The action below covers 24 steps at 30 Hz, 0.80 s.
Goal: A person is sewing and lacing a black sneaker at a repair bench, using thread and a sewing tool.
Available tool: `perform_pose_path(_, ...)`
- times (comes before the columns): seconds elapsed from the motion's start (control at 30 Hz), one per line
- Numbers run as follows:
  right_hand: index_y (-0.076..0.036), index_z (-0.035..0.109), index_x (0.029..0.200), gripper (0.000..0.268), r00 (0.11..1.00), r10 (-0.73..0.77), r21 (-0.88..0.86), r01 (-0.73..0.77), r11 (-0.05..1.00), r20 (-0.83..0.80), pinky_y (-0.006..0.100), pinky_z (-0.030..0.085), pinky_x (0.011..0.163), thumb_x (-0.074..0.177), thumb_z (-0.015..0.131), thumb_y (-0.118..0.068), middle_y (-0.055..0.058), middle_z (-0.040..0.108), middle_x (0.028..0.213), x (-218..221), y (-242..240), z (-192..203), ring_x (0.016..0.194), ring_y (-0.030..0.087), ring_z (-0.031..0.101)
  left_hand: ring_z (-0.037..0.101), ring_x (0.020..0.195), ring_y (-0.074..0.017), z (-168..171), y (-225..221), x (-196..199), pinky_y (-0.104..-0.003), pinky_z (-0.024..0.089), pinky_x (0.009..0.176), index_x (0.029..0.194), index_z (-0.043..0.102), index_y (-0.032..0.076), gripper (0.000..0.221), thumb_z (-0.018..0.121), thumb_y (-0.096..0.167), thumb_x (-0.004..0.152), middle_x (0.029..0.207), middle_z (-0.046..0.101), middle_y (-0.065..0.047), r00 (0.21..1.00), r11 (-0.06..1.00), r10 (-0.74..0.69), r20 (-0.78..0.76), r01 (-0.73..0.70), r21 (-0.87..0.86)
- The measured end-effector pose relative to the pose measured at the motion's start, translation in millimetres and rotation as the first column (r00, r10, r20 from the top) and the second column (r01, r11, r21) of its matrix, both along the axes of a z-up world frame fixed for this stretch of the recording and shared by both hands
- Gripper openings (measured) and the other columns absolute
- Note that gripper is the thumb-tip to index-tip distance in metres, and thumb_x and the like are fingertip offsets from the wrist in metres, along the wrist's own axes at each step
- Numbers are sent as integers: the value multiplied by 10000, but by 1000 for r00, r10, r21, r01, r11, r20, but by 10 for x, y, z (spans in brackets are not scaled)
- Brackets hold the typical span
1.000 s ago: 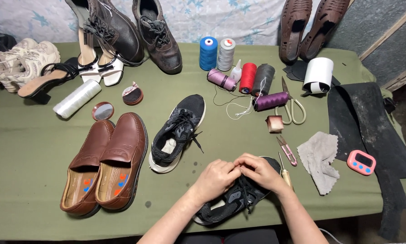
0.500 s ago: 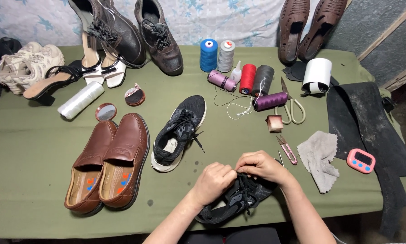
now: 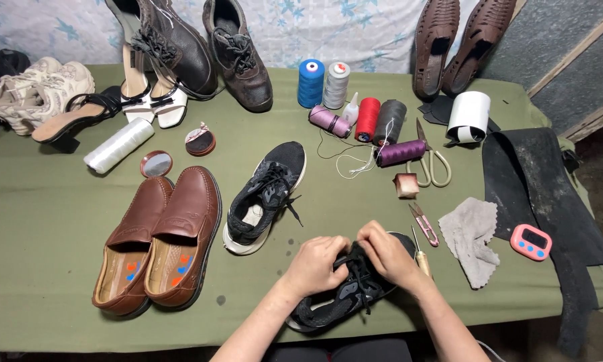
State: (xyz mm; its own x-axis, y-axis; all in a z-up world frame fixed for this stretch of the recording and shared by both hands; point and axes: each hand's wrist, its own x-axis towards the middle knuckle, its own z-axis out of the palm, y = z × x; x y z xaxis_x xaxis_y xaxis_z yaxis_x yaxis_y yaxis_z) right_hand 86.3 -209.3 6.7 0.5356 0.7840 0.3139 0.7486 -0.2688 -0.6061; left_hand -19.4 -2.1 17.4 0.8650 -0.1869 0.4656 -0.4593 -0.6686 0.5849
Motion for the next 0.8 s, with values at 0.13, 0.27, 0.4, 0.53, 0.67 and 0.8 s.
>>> perform_pose_path(0.13,-150,582,1025,64,998,-62,79,61,995,11,342,568,696,1035,520,-163,26,553,880,-6,108,-31,787,285,674,727,821,-292,132,34,-19,-417,569,713,1239,558,120,567,740,295,732,848,712,-90,984,965,-17,-177,-30,-260)
perform_pose_path(0.27,-114,601,1062,85,985,-160,224,169,960,-57,349,552,726,1041,519,-127,53,569,912,-44,175,27,795,266,651,716,831,-238,46,41,32,-337,575,729,1140,708,119,253,685,199,902,892,761,-78,955,881,-74,-286,-72,-468)
perform_pose_path(0.4,-73,650,1060,85,966,-197,328,244,912,-170,338,539,764,1027,576,-97,72,630,917,-53,188,161,815,220,654,760,871,-240,15,27,100,-362,609,721,1022,784,126,112,713,135,935,940,782,-105,931,859,-50,-360,-144,-492)
perform_pose_path(0.53,-59,688,1088,116,946,-218,333,291,897,-240,365,551,796,990,629,-80,88,690,925,-195,80,221,861,226,690,762,733,-220,98,54,96,-309,638,678,1054,641,24,179,502,136,1065,813,773,-195,867,670,-141,-478,-272,-691)
perform_pose_path(0.67,-76,679,987,103,874,-336,209,423,882,-352,282,500,849,994,598,-139,37,697,967,-475,-104,172,933,160,657,729,775,-172,122,28,87,-247,597,743,950,556,91,213,445,208,1089,919,762,-129,769,464,-224,-599,-457,-759)
perform_pose_path(0.8,-122,666,792,137,891,-384,93,415,905,-243,249,458,637,913,685,-181,-6,658,772,-774,-243,37,682,121,602,618,801,-160,-78,-46,-24,-306,540,791,904,558,102,190,518,171,1076,860,650,-73,804,-6,-297,-516,-542,-841)
